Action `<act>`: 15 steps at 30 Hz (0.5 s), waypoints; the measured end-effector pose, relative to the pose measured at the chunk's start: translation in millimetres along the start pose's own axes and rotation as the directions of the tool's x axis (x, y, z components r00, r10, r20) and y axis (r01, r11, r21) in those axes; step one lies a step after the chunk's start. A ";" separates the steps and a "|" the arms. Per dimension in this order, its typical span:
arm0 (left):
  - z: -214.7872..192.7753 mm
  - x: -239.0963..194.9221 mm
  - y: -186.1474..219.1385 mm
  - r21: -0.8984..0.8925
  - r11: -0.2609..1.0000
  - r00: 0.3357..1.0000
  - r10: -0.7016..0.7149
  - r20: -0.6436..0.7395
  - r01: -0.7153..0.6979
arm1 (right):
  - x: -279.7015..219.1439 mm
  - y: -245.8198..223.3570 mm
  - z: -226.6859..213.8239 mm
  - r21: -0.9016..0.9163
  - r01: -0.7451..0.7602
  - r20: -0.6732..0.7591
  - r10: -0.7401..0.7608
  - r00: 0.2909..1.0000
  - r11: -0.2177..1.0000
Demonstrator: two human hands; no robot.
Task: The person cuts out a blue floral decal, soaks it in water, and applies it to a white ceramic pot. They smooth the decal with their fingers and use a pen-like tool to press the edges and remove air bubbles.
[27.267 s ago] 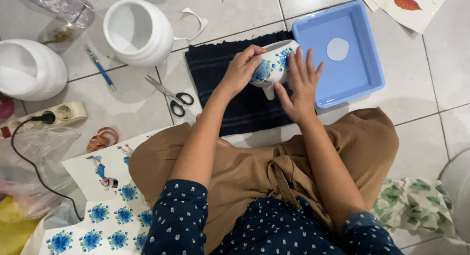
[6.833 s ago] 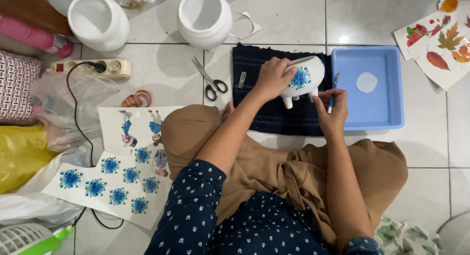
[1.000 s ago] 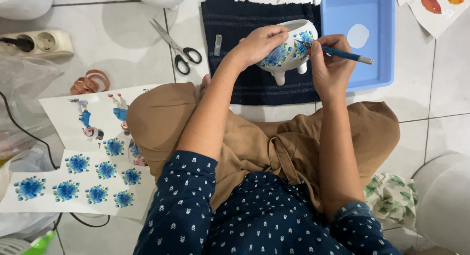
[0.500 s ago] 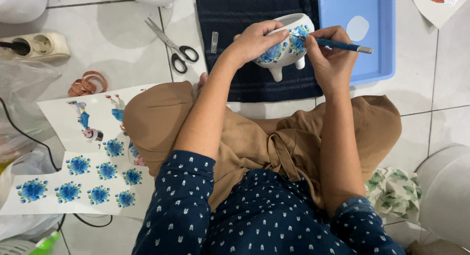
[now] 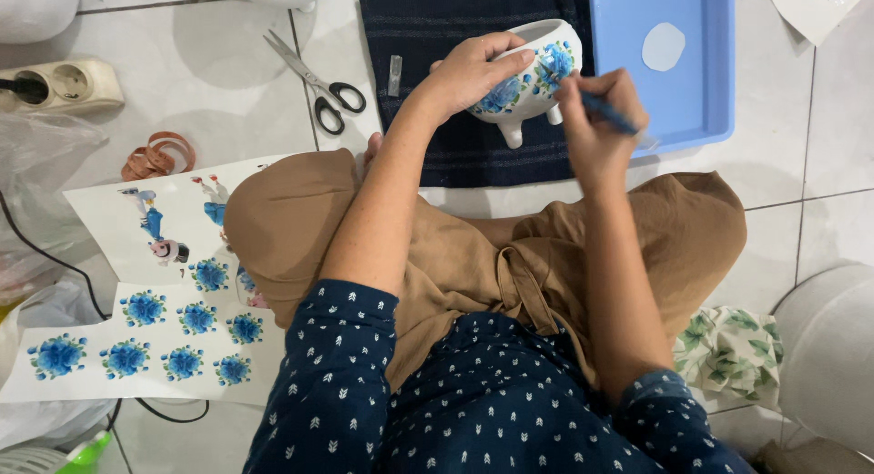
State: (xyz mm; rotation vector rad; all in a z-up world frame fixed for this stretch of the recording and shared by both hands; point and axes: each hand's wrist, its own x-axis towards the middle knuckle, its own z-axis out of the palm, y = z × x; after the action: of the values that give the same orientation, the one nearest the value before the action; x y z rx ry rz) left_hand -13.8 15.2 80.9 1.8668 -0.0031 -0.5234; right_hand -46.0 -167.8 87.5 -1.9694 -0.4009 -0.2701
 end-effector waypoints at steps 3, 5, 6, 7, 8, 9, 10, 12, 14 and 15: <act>0.5 -0.2 0.2 0.037 0.999 1.000 -0.006 -0.006 0.007 | -11.6 3.9 10.9 -0.125 0.037 -0.108 -0.050 0.993 0.991; -0.4 -1.6 1.4 0.029 1.000 1.000 0.001 -0.004 -0.001 | -14.1 4.6 17.8 -0.029 0.017 -0.186 -0.022 0.982 0.999; -0.1 -1.3 1.1 0.029 1.000 1.000 0.001 -0.003 -0.001 | -14.5 6.7 18.0 -0.029 0.016 -0.187 -0.021 0.982 0.999; 0.1 -1.1 0.7 0.034 0.999 1.000 0.001 -0.008 -0.001 | -14.9 8.7 18.3 -0.041 0.045 -0.191 -0.052 0.980 0.998; 0.1 -0.7 0.6 0.038 0.999 1.000 0.001 -0.013 -0.001 | -14.9 10.7 18.6 -0.053 0.074 -0.195 -0.083 0.977 0.996; 0.1 -0.9 0.0 0.038 0.999 1.000 0.002 -0.013 -0.002 | -15.0 11.6 18.9 -0.053 0.075 -0.195 -0.084 0.977 0.996; 0.3 -1.5 -0.8 0.038 0.999 1.000 0.019 -0.015 -0.018 | -15.3 12.3 19.3 -0.016 0.091 -0.196 -0.092 0.976 0.996; 0.1 -2.1 -1.3 0.036 0.999 0.999 0.035 -0.016 -0.034 | -15.8 11.3 20.0 0.020 0.106 -0.196 -0.100 0.975 0.994; -0.2 -1.4 -0.2 0.024 1.000 1.000 0.009 -0.021 -0.008 | -15.8 7.9 19.9 0.094 0.110 -0.164 -0.094 0.982 0.989; -0.1 -1.1 -0.4 0.024 1.000 1.000 0.009 -0.020 -0.009 | -17.4 13.4 21.3 0.093 0.109 -0.165 -0.093 0.982 0.990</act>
State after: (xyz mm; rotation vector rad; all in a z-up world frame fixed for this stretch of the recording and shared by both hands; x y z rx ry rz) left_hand -14.8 15.8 80.9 1.8942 -0.0043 -0.5007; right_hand -56.4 -156.3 61.2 -1.8158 -0.4029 -0.4621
